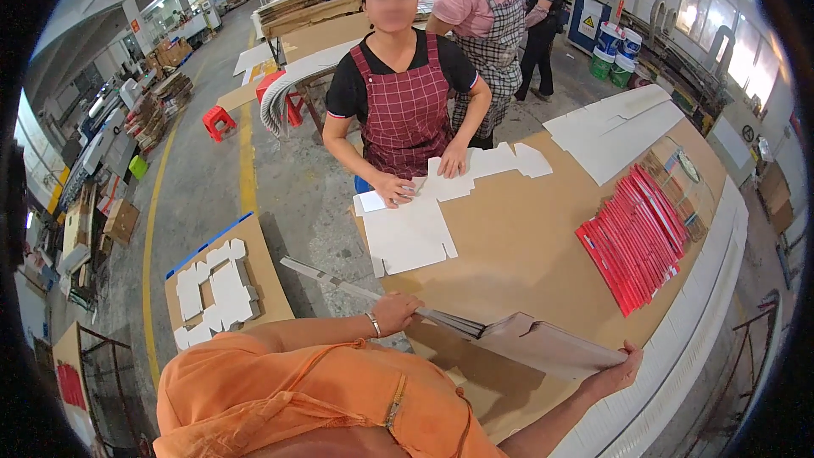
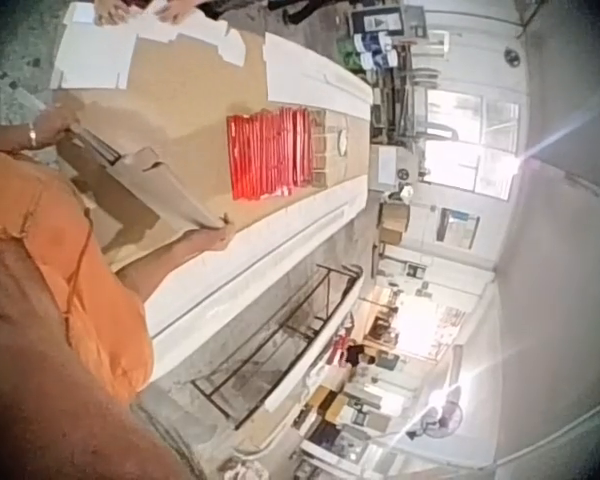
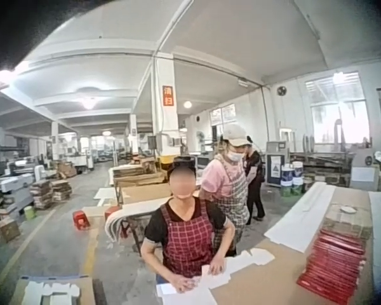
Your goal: Organizing and flipping through large white cardboard or paper sheets in a factory setting.
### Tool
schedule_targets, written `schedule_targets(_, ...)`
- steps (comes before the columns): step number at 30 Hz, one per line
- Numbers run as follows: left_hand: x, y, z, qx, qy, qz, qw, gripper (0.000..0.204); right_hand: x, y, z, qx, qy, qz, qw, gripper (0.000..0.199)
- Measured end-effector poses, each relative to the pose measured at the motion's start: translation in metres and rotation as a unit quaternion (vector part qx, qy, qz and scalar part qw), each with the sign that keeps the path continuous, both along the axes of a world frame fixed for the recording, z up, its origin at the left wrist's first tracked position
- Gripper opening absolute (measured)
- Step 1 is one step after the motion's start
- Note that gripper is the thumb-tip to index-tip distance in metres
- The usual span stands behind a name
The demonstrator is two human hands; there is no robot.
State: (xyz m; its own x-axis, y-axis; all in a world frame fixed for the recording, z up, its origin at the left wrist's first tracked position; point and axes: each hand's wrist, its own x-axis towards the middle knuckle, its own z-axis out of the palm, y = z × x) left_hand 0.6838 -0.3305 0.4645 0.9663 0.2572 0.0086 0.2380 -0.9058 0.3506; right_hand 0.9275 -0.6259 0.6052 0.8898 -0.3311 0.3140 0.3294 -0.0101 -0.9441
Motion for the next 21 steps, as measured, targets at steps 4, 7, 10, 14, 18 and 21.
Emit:
schedule_targets(4, -0.001, 0.001, -0.008, -0.003, -0.019, 0.002, 1.0, 0.029, 0.0, -0.002, -0.002, 0.024, 0.003, 0.009, 1.0, 0.033)
schedule_targets(7, 0.002, -0.001, -0.006, -0.008, 0.015, 0.027, 0.999, 0.023, 0.004, -0.005, -0.007, 0.037, -0.003, -0.003, 0.999, 0.034)
schedule_targets(10, -0.004, -0.002, -0.004, -0.013, 0.002, 0.009, 1.0, 0.018, 0.005, -0.011, -0.001, 0.036, 0.007, -0.009, 0.999, 0.036)
schedule_targets(14, -0.004, -0.012, 0.001, -0.026, -0.028, 0.009, 0.999, 0.017, 0.001, -0.019, 0.013, 0.053, 0.02, -0.005, 0.998, 0.037)
schedule_targets(18, 0.012, -0.011, -0.012, -0.002, -0.037, -0.035, 0.999, 0.015, 0.012, -0.022, -0.003, 0.02, 0.02, -0.026, 0.999, 0.036)
schedule_targets(21, 0.016, -0.003, -0.021, -0.019, -0.024, -0.051, 0.998, 0.019, 0.017, -0.016, -0.004, 0.059, 0.034, -0.038, 0.997, 0.036)
